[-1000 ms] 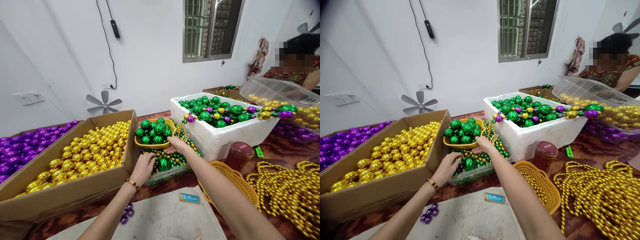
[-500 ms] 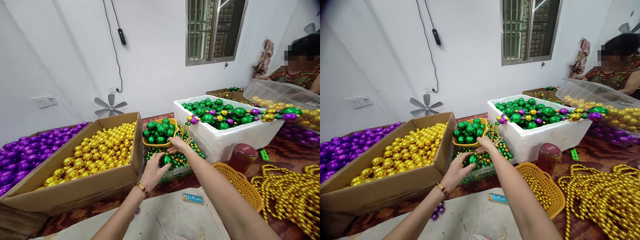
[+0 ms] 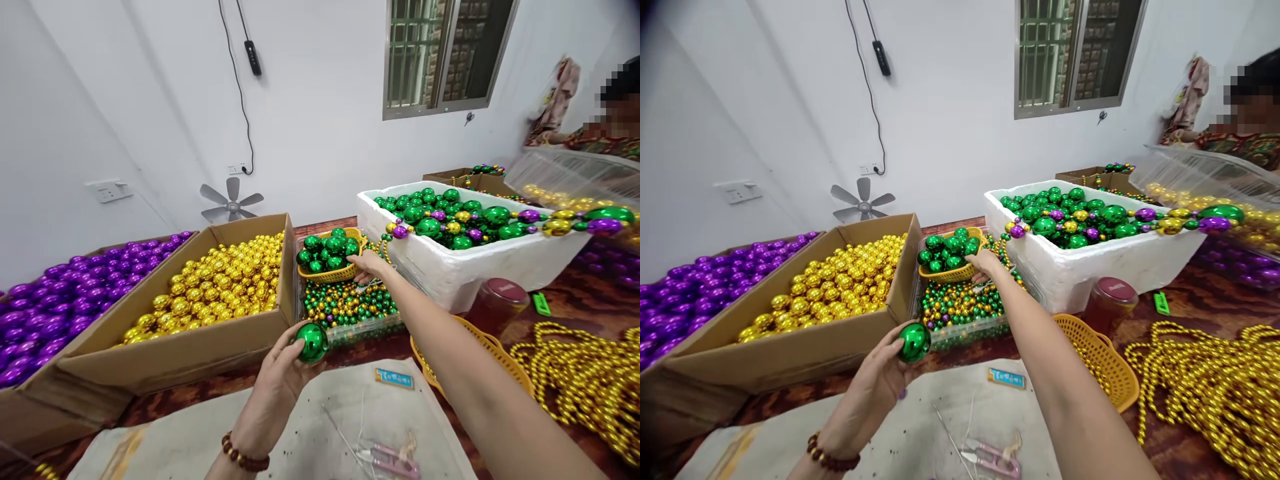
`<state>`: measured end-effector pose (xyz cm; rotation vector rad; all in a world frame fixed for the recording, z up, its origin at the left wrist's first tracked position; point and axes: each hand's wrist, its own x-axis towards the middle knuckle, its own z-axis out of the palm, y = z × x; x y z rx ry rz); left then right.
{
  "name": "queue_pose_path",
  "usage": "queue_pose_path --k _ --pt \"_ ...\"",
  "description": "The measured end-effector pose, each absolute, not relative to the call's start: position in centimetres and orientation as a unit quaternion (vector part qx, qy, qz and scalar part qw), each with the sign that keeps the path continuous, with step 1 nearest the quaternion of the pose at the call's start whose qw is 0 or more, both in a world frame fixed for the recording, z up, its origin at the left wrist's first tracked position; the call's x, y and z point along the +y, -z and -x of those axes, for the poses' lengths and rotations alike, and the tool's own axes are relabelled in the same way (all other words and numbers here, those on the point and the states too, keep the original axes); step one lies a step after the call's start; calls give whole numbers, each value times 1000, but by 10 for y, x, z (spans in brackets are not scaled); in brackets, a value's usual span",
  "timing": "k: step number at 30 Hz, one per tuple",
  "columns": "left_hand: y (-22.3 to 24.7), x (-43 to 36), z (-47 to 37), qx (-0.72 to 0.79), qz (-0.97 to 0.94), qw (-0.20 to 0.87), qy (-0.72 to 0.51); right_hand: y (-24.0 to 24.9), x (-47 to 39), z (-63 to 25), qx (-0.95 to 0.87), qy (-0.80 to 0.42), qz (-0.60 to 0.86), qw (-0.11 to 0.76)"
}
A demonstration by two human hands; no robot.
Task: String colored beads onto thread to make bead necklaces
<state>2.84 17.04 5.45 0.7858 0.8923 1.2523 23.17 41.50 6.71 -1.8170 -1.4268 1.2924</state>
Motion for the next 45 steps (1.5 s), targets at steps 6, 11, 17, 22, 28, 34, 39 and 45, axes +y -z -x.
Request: queue_pose_path --k 6,11,17,22,28,34,39,45 --pt "-45 157 -19 372 -283 710 -526 -86 365 -254 -605 -315 673 286" --pt "-31 128 -14 373 -264 717 -527 -64 262 -270 -701 -292 600 252" --pt "-8 89 -2 403 -187 700 -559 8 133 -257 -771 -345 528 87" --pt "0 68 11 420 -171 685 -570 37 107 -249 -790 -300 534 -32" --pt "-2 42 33 429 -143 678 -580 44 101 -230 -781 -226 567 -129" --pt "-4 15 72 454 -149 628 -614 43 94 -217 -770 -201 586 -154" --pt "8 -3 97 499 -241 573 -605 40 96 -224 -760 -238 589 -137" --pt "8 -12 89 575 -442 418 -547 44 94 -234 -753 -283 587 -97"
